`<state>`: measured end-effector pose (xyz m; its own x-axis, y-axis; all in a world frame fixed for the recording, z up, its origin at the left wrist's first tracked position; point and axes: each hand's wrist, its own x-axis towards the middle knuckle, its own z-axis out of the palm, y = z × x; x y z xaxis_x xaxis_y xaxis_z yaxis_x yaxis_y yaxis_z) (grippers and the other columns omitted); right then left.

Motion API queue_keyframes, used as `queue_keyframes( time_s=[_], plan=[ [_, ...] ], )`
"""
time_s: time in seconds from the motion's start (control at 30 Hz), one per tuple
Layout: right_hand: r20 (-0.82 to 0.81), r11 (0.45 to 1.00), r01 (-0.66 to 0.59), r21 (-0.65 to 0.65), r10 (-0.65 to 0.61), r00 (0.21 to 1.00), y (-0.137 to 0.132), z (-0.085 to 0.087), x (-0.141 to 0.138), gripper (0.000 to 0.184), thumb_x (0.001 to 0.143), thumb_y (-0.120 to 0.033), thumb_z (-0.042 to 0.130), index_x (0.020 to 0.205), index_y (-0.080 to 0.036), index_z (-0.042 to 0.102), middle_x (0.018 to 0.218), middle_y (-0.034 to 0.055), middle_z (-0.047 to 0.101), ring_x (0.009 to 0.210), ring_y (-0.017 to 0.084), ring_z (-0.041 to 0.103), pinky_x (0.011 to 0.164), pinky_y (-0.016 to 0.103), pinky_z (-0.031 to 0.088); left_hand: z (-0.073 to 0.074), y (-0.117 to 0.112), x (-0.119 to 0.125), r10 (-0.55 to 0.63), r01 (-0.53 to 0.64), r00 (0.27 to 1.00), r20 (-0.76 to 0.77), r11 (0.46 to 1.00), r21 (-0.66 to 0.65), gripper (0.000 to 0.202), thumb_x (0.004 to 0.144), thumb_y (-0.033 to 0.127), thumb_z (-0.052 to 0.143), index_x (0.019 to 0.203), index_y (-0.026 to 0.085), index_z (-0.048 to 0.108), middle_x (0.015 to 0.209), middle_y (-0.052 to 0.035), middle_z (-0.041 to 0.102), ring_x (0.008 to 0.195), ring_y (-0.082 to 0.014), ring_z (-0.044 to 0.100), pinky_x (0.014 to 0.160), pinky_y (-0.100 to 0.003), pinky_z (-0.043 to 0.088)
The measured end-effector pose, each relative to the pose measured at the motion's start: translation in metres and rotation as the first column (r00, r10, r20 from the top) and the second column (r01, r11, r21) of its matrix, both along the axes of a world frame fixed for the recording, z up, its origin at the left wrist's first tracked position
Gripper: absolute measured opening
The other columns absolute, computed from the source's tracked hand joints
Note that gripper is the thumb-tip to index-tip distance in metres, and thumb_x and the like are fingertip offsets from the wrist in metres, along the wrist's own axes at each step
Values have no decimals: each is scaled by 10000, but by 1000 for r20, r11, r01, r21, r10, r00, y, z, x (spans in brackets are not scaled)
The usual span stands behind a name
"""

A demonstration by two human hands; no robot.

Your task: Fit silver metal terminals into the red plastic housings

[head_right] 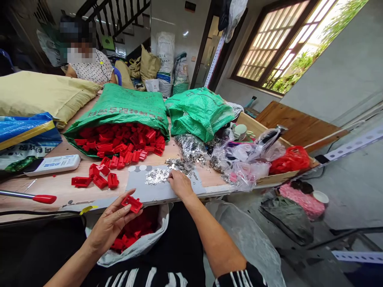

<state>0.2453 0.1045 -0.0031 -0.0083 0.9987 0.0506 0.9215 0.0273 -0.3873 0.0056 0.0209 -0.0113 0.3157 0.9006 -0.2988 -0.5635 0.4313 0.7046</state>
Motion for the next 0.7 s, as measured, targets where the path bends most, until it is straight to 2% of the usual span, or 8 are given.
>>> queue_keyframes(
  time_s=[0.13,0.23,0.33,0.43,0.5,0.7],
  plan=[
    [-70,999,-38,30,40,997,-7,6,-3,77,849,-146,518,875,-189,576,850,25,646,786,145,564,690,235,366,2,1,-1,39,-39,999,-3,999,4,574,772,224,677,1317,253,498,960,-42,694,888,-193,662,952,-439,474],
    [-222,986,-143,84,159,962,-17,11,-13,60,849,-176,525,821,-192,575,803,5,622,755,133,548,676,223,379,4,4,2,65,-64,998,-24,998,30,528,759,225,690,1263,269,539,996,-31,686,913,-187,655,922,-398,491],
    [-449,966,-225,124,257,856,-32,16,-30,72,848,-206,531,789,-191,570,729,-12,573,686,125,512,636,221,384,5,6,4,85,-82,995,-46,995,61,484,742,230,706,1210,246,585,1048,-41,677,936,-176,642,892,-329,497],
    [-613,950,-304,66,279,739,-47,20,-49,81,868,-222,506,815,-191,559,685,-28,536,609,108,481,584,210,384,5,7,7,88,-85,995,-39,994,72,508,737,226,710,1228,241,581,1012,-38,688,895,-149,642,853,-273,497],
    [-647,940,-337,60,293,704,-54,22,-58,86,874,-221,507,808,-191,551,682,-31,523,605,105,472,582,208,384,6,8,8,84,-82,996,-20,994,71,542,735,224,709,1257,245,564,971,-32,696,873,-146,647,845,-271,497],
    [-559,908,-387,159,406,723,-58,18,-65,73,856,-174,563,785,-189,572,745,-11,532,703,122,502,668,222,404,12,10,10,77,-79,996,40,996,52,519,729,207,709,1232,224,583,967,-37,701,874,-155,654,857,-296,498]
  ],
)
